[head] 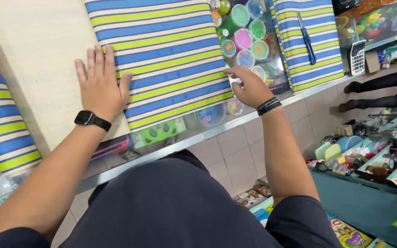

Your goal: A person is wrapping a toy box with striped wrapping paper, using a utility knife to cut the paper to the correct size.

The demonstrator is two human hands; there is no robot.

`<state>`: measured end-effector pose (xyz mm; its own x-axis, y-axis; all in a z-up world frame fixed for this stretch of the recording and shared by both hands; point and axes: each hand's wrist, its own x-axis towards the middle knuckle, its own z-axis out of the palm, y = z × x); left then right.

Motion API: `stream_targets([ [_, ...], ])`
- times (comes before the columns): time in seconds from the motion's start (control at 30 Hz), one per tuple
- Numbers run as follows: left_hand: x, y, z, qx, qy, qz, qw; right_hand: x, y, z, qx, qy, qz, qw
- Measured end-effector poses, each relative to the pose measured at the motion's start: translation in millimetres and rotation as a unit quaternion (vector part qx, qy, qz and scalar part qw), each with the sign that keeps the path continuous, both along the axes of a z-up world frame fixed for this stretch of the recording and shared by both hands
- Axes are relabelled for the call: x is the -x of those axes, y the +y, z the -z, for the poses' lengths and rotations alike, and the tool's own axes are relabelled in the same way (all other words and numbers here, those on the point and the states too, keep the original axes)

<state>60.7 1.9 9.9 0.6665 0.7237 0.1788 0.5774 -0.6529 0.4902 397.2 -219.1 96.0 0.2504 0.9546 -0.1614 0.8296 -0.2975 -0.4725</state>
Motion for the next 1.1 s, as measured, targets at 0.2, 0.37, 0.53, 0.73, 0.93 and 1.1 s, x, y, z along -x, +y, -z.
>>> stream_targets([
  [0.2, -7, -2, -3, -0.028, 0.035, -0.014, 0.999, 0, -13, 1, 0.145, 0.012, -0.064, 0.987],
  [0.37, -12, -5, -6, -0.012, 0.08, -0.023, 0.996, -10, -23, 22, 0.102, -0.051, -0.109, 0.987],
  [0.53, -18, -8, 6, -0.013, 0.107, 0.017, 0.994, -12, -25, 30, 0.08, -0.165, -0.165, 0.969],
  [0.73, -17, -9, 3, -0.003, 0.099, 0.024, 0.995, -7, -11, 2, 0.196, -0.105, -0.081, 0.972],
  [0.93, -33, 7, 5, 0.023, 0.038, -0.01, 0.999, -10, -20, 2, 0.129, -0.058, -0.067, 0.988],
  [1.1, -98, 57, -1, -0.041, 0.019, 0.015, 0.999, -33, -50, 32, 0.035, -0.031, -0.062, 0.997],
])
